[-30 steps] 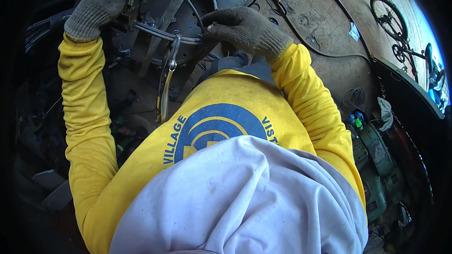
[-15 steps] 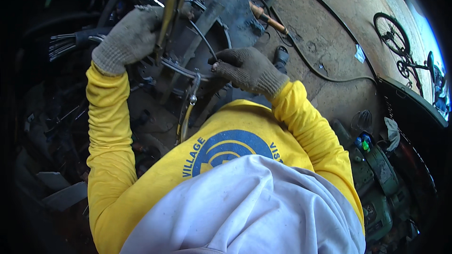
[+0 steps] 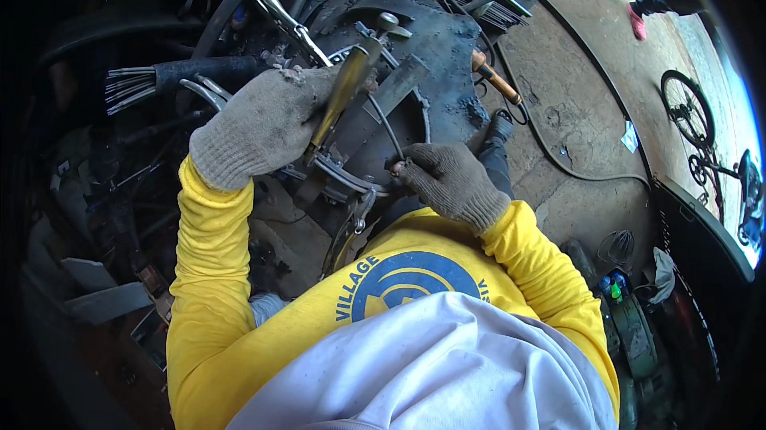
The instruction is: The person uses an angle grinder to smooth the edges of a metal frame, then secures metal components together using locking pliers and performs arc welding with a welding rod.
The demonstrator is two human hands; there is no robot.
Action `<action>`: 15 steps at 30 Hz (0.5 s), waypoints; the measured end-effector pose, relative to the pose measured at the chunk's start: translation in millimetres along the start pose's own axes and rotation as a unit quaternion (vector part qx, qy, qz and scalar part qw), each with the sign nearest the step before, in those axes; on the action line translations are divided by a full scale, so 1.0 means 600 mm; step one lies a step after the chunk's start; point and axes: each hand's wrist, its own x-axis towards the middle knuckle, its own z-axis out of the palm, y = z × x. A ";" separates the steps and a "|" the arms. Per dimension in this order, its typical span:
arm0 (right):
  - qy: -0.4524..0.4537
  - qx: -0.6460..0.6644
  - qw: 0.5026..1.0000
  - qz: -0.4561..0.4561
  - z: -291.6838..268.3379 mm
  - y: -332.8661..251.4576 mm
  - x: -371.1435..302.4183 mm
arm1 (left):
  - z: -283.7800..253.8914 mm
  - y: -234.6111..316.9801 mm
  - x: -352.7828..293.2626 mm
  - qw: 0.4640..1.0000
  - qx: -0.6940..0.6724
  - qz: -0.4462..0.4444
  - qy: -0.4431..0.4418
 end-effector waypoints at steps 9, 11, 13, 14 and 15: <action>-0.024 -0.018 0.999 0.022 -0.010 -0.020 0.003 | 0.008 -0.006 -0.004 1.000 0.019 -0.009 -0.004; -0.028 -0.025 0.999 0.039 -0.011 -0.022 0.003 | 0.004 -0.004 -0.002 1.000 -0.006 -0.002 0.015; -0.008 -0.048 0.999 0.019 -0.007 -0.016 0.002 | 0.002 -0.001 -0.001 0.999 0.015 0.008 0.028; -0.008 -0.048 0.999 0.020 -0.006 -0.017 0.003 | 0.002 0.000 0.000 0.998 0.035 0.017 0.040; 0.002 -0.064 0.998 0.018 -0.005 -0.019 0.002 | 0.004 -0.001 0.000 0.998 0.033 0.018 0.041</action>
